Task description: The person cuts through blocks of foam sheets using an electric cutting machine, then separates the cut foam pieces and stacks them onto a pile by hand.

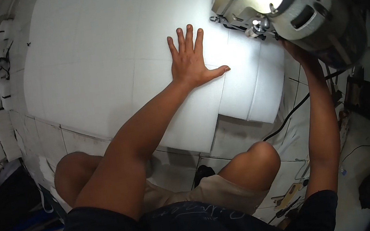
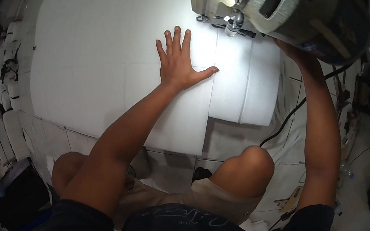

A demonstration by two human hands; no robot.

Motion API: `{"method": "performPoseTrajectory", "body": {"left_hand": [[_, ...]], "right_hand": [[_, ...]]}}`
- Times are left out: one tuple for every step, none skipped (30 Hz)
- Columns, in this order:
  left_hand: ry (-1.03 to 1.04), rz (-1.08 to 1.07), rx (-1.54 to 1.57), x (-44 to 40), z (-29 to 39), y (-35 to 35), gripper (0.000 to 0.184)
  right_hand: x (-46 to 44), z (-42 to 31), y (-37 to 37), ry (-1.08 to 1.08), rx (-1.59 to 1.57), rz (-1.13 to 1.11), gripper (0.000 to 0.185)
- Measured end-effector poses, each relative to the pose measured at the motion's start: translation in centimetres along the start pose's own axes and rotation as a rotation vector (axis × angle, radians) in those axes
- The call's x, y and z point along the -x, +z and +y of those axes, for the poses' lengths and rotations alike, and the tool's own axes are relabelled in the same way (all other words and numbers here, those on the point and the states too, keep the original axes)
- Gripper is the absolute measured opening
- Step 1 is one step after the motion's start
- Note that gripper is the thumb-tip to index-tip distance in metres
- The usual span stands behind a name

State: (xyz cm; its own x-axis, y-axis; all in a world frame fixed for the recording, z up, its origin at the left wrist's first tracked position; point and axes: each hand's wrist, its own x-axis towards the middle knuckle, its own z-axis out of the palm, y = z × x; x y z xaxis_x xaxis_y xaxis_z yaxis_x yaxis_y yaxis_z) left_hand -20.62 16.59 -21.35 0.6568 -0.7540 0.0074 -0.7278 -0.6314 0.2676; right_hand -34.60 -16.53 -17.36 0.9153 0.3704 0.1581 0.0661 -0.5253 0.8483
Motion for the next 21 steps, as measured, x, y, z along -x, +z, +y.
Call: {"method": "performPoseTrajectory", "body": {"left_hand": [[0.017, 0.003, -0.007, 0.0, 0.0, 0.0, 0.124], [0.019, 0.026, -0.005, 0.1, 0.0, 0.0, 0.123], [0.024, 0.048, 0.0, 0.1, 0.1, 0.1, 0.123], [0.052, 0.048, 0.002, 0.2, 0.1, 0.0, 0.123], [0.031, 0.042, -0.003, 0.2, 0.2, -0.2, 0.123], [0.015, 0.036, -0.003, 0.0, 0.3, -0.2, 0.123], [0.01, 0.043, -0.021, 0.0, 0.4, 0.0, 0.123], [0.011, 0.034, -0.044, -0.1, 0.5, 0.0, 0.122], [0.011, 0.019, -0.06, 0.0, 0.6, 0.0, 0.121], [0.007, 0.01, -0.077, 0.0, 0.6, -0.1, 0.121], [0.025, 0.015, -0.069, 0.0, 0.7, 0.0, 0.121], [0.01, -0.007, -0.095, 0.0, 0.7, 0.1, 0.122], [0.0, -0.029, -0.125, 0.0, 0.6, 0.1, 0.124], [0.03, -0.026, -0.126, 0.0, 0.6, 0.0, 0.124], [0.012, -0.021, -0.135, 0.0, 0.7, 0.0, 0.122], [-0.001, -0.018, -0.143, 0.0, 0.8, 0.0, 0.12], [-0.004, -0.006, -0.16, 0.0, 0.8, 0.1, 0.119], [0.003, 0.007, -0.162, 0.1, 0.8, 0.2, 0.117], [0.019, 0.033, -0.176, 0.1, 0.4, 0.8, 0.116], [0.033, 0.056, -0.184, 0.2, -0.1, 1.4, 0.113], [0.053, 0.074, -0.092, 0.0, -1.1, 2.4, 0.115]], "right_hand": [[-0.2, 0.0, -0.3, 0.05, -0.039, -0.005, 0.033], [-0.4, -0.3, -0.4, 0.088, -0.079, -0.02, 0.036], [-0.6, -0.4, -0.4, 0.143, -0.155, -0.048, 0.038], [-1.6, -0.2, -1.4, 0.31, -0.421, -0.08, 0.041], [-0.9, -1.2, -0.8, 0.386, -0.424, -0.083, 0.042], [0.1, -2.0, -0.3, 0.461, -0.42, -0.09, 0.044], [-0.5, -1.6, -3.9, 0.598, -0.518, -0.168, 0.048], [-1.2, -1.2, -7.5, 0.745, -0.605, -0.24, 0.054], [-1.9, -0.7, -11.2, 0.895, -0.675, -0.305, 0.06], [-1.4, -1.1, -13.5, 1.177, -0.788, -0.037, 0.067], [0.7, -2.4, -15.5, 1.387, -1.044, -0.039, 0.068], [3.0, -4.5, -17.1, 1.591, -1.309, -0.028, 0.069], [5.0, -6.8, -18.9, 1.686, -1.436, -0.195, 0.071], [6.4, -8.9, -20.1, 1.785, -1.56, -0.369, 0.074], [6.9, -10.2, -20.2, 1.822, -1.536, -0.355, 0.074], [7.3, -11.3, -20.5, 1.791, -1.652, -0.539, 0.076], [7.7, -12.6, -20.8, 1.755, -1.762, -0.723, 0.078], [8.2, -13.9, -19.9, 1.722, -1.874, -0.77, 0.084], [8.2, -14.9, -19.2, 1.771, -2.053, -0.695, 0.089], [7.5, -14.5, -19.1, 1.751, -2.188, -0.711, 0.085], [7.2, -14.0, -19.2, 1.72, -2.257, -0.783, 0.089]]}}
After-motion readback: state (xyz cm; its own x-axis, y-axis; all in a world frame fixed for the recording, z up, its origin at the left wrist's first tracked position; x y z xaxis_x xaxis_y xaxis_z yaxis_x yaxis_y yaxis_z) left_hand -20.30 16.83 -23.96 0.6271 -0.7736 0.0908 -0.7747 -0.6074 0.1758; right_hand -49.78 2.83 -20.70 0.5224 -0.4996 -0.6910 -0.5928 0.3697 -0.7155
